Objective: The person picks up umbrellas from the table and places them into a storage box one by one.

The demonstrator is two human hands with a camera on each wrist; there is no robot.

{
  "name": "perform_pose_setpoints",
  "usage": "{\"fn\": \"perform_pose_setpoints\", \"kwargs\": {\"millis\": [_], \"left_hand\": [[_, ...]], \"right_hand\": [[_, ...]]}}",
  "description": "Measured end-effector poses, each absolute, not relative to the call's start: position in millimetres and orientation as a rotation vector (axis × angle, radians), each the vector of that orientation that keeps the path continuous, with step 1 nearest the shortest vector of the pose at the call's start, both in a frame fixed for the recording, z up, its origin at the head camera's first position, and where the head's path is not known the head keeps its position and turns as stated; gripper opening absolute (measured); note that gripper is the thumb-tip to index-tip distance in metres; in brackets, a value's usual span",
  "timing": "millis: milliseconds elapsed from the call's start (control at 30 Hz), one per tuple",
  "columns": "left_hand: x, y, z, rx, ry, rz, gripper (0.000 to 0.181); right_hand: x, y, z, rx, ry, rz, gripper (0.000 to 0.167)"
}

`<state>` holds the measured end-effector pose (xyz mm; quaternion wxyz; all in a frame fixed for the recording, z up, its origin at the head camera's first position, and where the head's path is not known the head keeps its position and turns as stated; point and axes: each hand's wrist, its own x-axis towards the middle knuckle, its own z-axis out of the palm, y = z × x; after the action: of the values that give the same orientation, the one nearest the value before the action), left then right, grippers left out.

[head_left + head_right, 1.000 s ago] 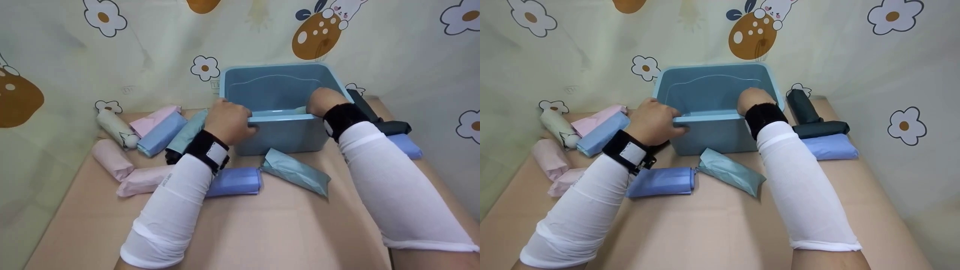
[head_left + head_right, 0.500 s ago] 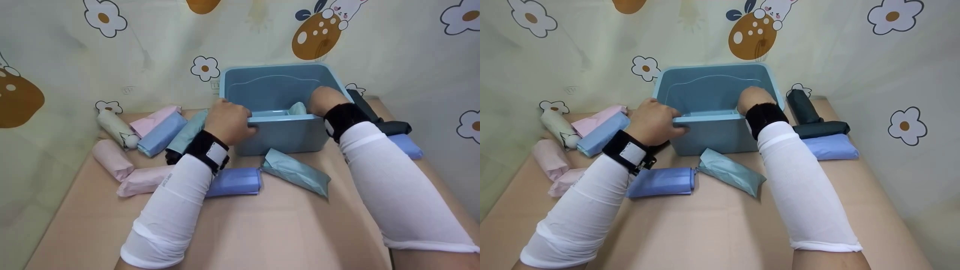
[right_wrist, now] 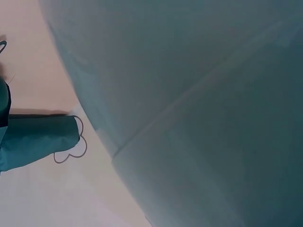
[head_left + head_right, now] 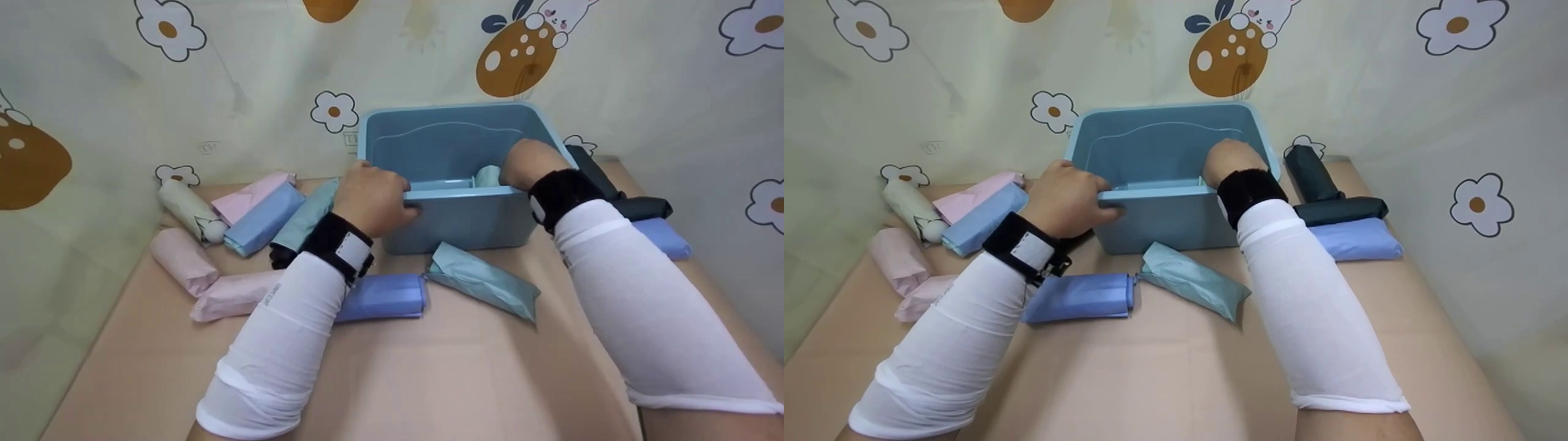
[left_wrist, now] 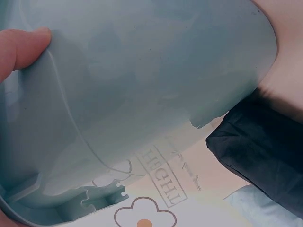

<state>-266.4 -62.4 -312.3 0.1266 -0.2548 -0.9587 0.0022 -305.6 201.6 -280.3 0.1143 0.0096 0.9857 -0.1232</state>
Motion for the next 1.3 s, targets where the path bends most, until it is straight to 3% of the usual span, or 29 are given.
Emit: {"fn": "perform_pose_setpoints", "kwargs": {"millis": [233,500,767,900,1100,1300], "left_hand": [[-266.2,-62.2,-311.7,-0.738,-2.804,0.003,0.039],[-265.7,-62.8,-314.3,-0.74,-2.833,0.004,0.041],[-267.2,-63.2,-311.9,-0.737,-2.838,-0.007,0.043],[-267.4,-63.7,-310.4,-0.729,-2.855,-0.023,0.044],[-267.4,-63.9,-309.7,-0.724,-2.874,-0.033,0.041],[-267.1,-62.5,-310.0,-0.731,-2.879,-0.025,0.042]], "right_hand": [[-299.2,202.4,-284.4,0.027,3.012,-0.486,0.027],[-283.7,211.0,-289.5,-0.017,3.206,-1.035,0.041],[-263.4,265.3,-283.9,0.12,3.428,-1.421,0.038],[-258.4,305.0,-293.8,0.165,3.481,-1.279,0.036],[-251.1,357.4,-318.4,0.011,3.076,-0.668,0.05],[-242.8,386.0,-338.0,0.017,2.896,-0.486,0.062]]}}
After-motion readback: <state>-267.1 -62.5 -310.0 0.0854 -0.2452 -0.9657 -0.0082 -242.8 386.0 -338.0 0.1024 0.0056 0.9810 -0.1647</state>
